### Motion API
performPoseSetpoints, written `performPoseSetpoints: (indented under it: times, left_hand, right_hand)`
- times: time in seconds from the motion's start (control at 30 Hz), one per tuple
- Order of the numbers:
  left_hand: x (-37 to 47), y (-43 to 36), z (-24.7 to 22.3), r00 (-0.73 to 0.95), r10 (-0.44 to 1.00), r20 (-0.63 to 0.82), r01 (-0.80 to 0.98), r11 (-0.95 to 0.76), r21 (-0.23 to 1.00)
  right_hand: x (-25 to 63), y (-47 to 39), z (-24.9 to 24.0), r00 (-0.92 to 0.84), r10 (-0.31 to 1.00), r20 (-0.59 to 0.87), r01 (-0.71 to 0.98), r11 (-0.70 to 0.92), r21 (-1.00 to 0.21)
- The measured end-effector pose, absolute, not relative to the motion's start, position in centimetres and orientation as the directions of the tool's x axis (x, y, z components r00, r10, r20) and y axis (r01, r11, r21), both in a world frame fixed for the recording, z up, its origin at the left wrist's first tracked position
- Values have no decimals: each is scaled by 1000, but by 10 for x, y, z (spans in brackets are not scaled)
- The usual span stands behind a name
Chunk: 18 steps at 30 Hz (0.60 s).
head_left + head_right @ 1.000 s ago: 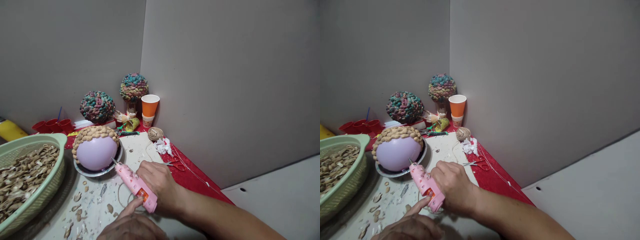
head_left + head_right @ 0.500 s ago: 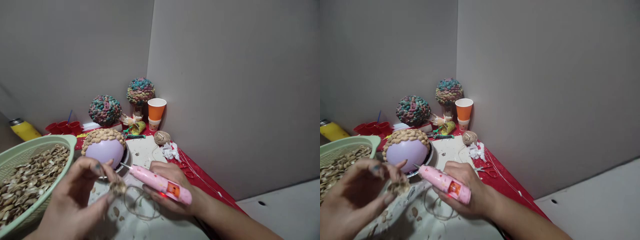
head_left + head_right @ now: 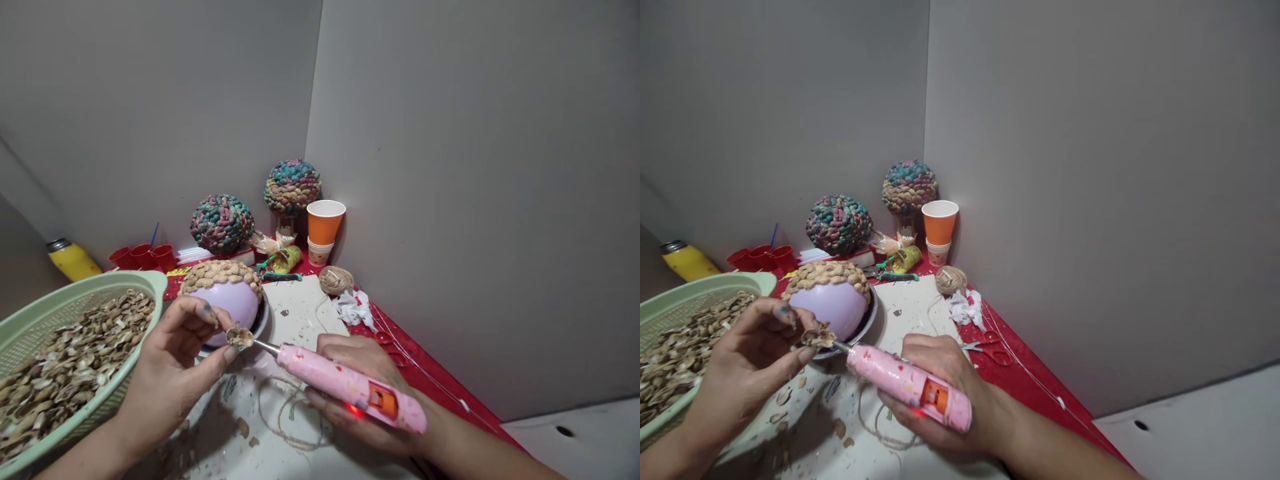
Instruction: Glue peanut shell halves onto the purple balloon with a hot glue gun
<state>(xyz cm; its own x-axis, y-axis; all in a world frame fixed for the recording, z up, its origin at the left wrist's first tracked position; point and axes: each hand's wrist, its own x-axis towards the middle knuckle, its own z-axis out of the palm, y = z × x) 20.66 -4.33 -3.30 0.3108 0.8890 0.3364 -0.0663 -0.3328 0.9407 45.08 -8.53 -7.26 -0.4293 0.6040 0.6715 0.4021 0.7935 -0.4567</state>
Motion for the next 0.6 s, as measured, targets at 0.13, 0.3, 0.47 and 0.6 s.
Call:
performPoseSetpoints:
  times: [0.13,0.3,0.47,0.6]
  left_hand:
    - [210,-48,-32,281,876,392,-55,-393,918]
    - [213,-50,-30,232,861,453,-32,-459,888]
    - [214,-50,-30,225,857,464,-34,-470,882]
    - [212,-50,-31,225,858,462,-31,-468,883]
  right_hand:
    - [449,-86,-76,-415,609,676,391,790,-472]
    - [448,-85,-74,-419,589,691,399,803,-443]
    - [450,-83,-77,-420,595,686,412,798,-439]
    - [450,-83,-78,-431,588,685,423,802,-422]
